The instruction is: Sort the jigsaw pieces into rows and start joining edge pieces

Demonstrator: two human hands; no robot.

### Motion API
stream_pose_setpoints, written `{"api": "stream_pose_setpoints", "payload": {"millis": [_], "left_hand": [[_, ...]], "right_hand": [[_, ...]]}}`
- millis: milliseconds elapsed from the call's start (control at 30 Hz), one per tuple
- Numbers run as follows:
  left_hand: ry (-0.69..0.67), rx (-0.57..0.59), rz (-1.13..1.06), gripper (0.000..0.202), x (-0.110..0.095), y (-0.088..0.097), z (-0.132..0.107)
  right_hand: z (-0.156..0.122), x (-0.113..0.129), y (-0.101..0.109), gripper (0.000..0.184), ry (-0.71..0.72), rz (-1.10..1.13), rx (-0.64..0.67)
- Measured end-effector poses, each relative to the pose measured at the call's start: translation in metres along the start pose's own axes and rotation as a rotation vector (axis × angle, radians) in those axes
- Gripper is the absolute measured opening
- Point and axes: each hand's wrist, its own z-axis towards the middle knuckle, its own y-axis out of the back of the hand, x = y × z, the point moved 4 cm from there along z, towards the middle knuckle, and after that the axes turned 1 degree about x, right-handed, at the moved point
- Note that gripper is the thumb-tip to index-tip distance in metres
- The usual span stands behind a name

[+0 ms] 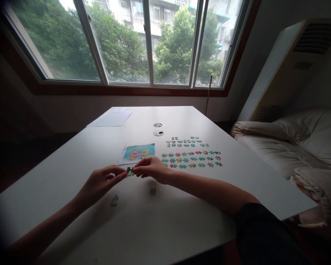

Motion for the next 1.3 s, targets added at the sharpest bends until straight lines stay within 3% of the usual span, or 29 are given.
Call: {"api": "stream_pose_setpoints", "payload": {"millis": [100,200,433,600,800,967,1100,1300], "left_hand": [[-0.004,0.007,-0.062,0.026,-0.005,0.000,0.000],[0.025,-0.016,-0.147,0.026,-0.009,0.002,0.000],[0.076,0.008,-0.194,0.025,-0.004,0.001,-0.001],[0.058,0.054,-0.159,0.025,-0.002,-0.001,-0.001],[-0.013,0.060,-0.082,0.026,0.000,-0.001,0.000],[-0.195,-0.038,0.329,0.021,0.009,0.005,-0.001],[-0.311,-0.037,0.477,0.019,0.019,0.006,-0.001],[-0.414,0.030,0.497,0.021,0.021,0.001,0.000]], "right_hand": [[-0.001,-0.004,-0.002,0.029,-0.020,0.026,-0.006],[-0.003,-0.001,-0.004,0.026,0.053,-0.127,0.054],[-0.018,0.027,-0.007,0.026,0.686,-0.901,0.041],[-0.022,0.026,-0.012,0.025,0.859,-1.082,0.083],[-0.025,0.028,-0.010,0.021,0.921,-1.172,0.028],[-0.024,0.031,-0.001,0.021,0.936,-1.139,-0.096],[-0.021,0.030,0.003,0.023,0.879,-1.146,-0.151],[-0.010,0.018,0.008,0.020,0.698,-1.251,-0.129]]}}
